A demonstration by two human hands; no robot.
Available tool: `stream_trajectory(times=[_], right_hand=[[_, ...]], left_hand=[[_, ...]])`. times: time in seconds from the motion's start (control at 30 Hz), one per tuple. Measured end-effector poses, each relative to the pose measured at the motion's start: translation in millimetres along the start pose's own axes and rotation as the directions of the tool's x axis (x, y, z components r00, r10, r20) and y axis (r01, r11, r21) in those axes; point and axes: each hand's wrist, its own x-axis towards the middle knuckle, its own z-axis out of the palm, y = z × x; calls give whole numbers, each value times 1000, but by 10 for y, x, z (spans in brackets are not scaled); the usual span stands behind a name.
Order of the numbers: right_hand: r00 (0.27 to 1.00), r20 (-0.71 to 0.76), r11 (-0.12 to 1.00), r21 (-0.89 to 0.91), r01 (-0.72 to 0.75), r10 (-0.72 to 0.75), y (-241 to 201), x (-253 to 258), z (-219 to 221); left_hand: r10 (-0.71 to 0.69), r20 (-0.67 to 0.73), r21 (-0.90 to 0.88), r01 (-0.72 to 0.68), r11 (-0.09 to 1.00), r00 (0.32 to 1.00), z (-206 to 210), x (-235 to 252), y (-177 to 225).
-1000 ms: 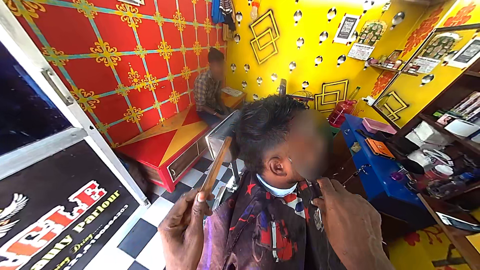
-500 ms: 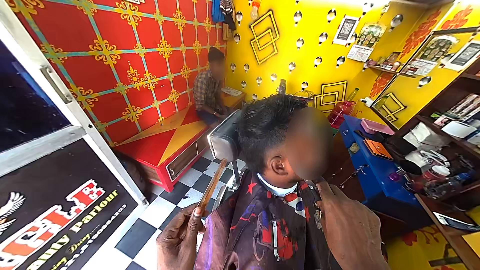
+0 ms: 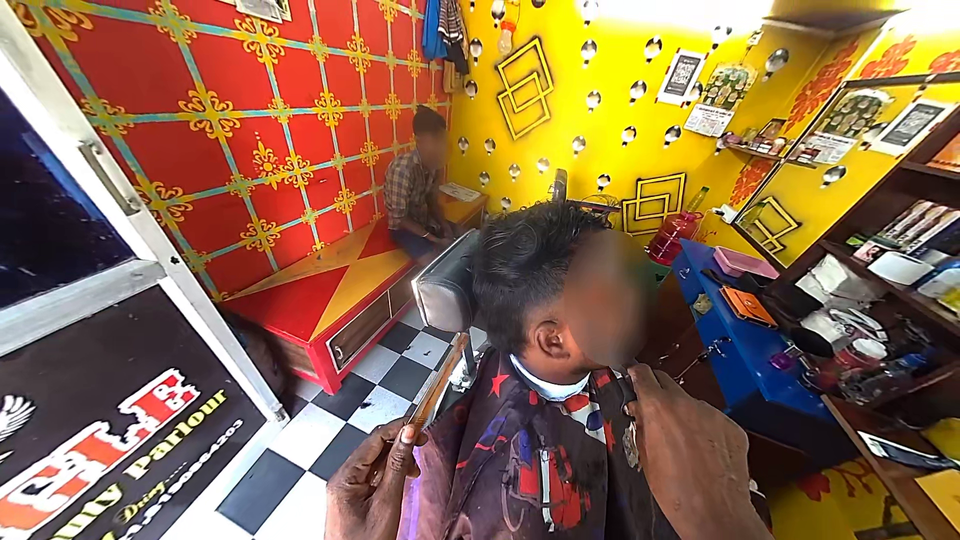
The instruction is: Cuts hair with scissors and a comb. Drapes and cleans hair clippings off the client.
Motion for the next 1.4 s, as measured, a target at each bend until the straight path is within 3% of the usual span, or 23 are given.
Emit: stream_trajectory(times=[0.17, 1.4], right_hand=[[999, 48, 1000, 23, -7, 6, 36, 31, -8], [999, 4, 999, -30, 46, -46, 121, 64, 33]], left_hand=[[0, 23, -3, 0, 1000, 1000, -3, -12, -39], [-74, 50, 32, 73, 997, 996, 7, -73, -128]])
